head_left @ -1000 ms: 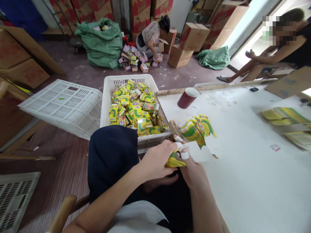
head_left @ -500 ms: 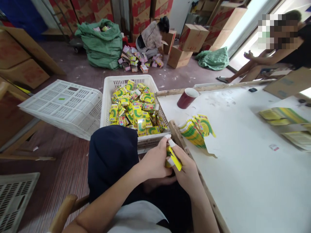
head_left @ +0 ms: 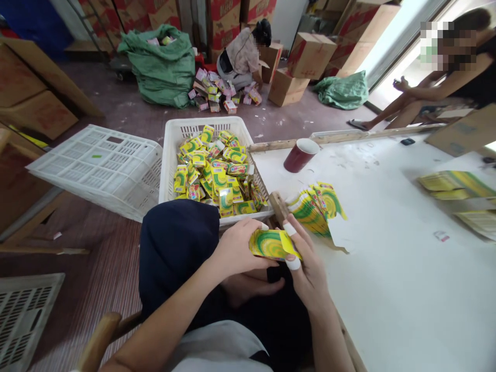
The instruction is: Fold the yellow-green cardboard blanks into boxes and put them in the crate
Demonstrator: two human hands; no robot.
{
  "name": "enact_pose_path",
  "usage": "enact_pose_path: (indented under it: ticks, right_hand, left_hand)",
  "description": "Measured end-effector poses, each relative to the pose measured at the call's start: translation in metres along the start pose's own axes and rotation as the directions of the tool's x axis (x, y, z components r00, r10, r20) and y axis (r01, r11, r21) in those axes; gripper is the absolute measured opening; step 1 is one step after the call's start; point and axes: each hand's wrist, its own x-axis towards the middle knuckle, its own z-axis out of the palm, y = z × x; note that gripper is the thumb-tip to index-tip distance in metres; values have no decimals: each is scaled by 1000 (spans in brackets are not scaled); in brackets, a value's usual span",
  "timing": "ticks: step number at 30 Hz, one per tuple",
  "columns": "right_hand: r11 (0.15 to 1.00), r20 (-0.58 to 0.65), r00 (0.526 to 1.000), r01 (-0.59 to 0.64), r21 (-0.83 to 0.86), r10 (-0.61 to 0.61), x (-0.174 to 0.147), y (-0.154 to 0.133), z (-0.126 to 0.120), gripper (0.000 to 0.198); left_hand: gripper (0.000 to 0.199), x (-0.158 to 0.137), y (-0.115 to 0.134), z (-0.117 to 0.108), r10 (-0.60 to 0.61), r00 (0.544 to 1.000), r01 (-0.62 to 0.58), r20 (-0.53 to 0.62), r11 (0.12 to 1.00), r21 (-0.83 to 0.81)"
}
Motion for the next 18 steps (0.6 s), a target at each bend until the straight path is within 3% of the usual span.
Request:
enact_pose_path:
  ticks: [2,4,7,9,14,16,18]
  right_hand:
    - [999,27,999,18,-26,-18,4,2,-5,33]
    - [1000,154,988,12,-18,-9,9,4,-15,26]
    - [999,380,925,-23,43,5,14,6,-34,24]
    - [994,433,901,-71,78,31,13,7,-38,25]
    - [976,183,970,-183,121,160,3,7,-6,23]
    - [957,115,974,-217,192,197,3,8,6,38]
    - [936,47,969,-246,251,243,10,11,5,58]
  left_hand:
    - [57,1,-1,-4,-6,1000,6,8,1000,8]
    - [56,1,-2,-7,-17,999,16,38,999,31]
    - [57,-1,-2,-10,-31,994,27,102,999,42]
    - [59,-4,0,-7,-16,994,11,108,999,49]
    - [46,-5,5,6,28,999,-33,39,988,153]
    - [45,-1,2,5,44,999,-47,25,983,175]
    - [53,8,-4,-4,30,993,-5,-117,977,212]
